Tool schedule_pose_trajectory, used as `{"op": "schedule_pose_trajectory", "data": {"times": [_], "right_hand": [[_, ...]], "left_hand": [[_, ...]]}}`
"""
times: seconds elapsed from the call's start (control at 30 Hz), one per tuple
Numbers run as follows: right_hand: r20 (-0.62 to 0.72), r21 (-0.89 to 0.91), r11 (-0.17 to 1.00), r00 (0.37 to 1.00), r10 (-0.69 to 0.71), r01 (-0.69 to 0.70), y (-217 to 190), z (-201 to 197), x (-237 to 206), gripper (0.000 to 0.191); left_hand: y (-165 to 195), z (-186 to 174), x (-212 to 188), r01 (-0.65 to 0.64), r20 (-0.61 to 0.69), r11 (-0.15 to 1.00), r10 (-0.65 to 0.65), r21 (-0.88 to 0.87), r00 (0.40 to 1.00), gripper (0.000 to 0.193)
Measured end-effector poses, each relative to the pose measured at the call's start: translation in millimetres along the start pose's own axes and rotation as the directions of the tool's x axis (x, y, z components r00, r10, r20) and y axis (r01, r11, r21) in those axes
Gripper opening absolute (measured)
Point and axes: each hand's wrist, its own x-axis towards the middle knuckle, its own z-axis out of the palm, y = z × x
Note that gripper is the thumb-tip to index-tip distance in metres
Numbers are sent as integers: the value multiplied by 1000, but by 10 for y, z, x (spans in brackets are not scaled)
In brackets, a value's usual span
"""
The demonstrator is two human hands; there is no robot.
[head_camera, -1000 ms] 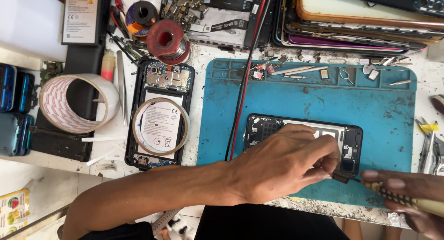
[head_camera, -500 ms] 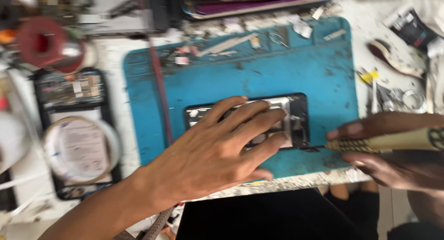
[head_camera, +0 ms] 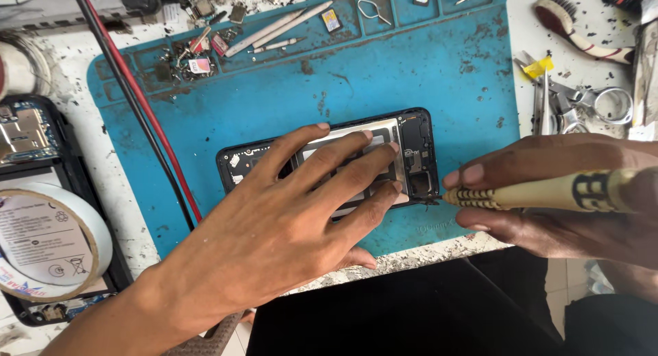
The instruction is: The person repairs a disassembled smartphone on a blue work mat, using a soldering iron to heat and remove a small component from the phone's motherboard while steadying the board with the other hand. They then lift the phone frame and press and fit parts of the housing together by hand.
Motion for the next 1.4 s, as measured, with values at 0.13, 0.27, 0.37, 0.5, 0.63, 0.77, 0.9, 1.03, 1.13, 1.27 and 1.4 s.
{"op": "schedule_pose_trajectory", "data": {"times": [0.13,0.27,0.37,0.5,0.63,0.77,0.9,1.03,1.13,1.27,1.4], "right_hand": [[5,139,990,1000,6,-6,-257,58,205,34],[-71,-196,953,966,-248,231,-496,160,476,28],[-1,-68,988,990,-139,138,-526,88,441,24],[247,580,650,866,434,-491,-390,-151,117,28],[175,199,967,976,127,-162,-201,-241,-106,30],[152,747,645,986,70,-161,-158,-109,-55,34],[23,459,886,996,-92,71,-179,-28,68,39],[443,875,-300,877,183,-379,-143,-122,112,31],[417,897,-231,894,161,-377,-124,-155,113,31],[162,863,483,987,9,-146,-189,-59,109,33],[21,536,844,999,-24,9,-248,12,93,37]], "left_hand": [[39,18,-9,3,-8,1000,-3,-27,1000,70],[61,30,1,6,-20,999,-7,-48,1000,70],[72,27,3,9,-19,999,-9,-39,1000,73],[75,27,7,8,-22,1000,-9,-27,1000,72],[96,26,16,16,-64,998,-19,-58,998,64],[118,-1,24,44,-151,982,-72,-184,986,51],[89,-54,23,89,-160,910,-166,-405,973,34],[67,-56,46,102,-186,870,-216,-482,959,27],[65,-67,44,101,-169,827,-230,-553,958,24],[77,-87,66,75,-199,835,-215,-545,956,20],[93,-107,109,37,-278,874,-194,-484,941,23]]}}
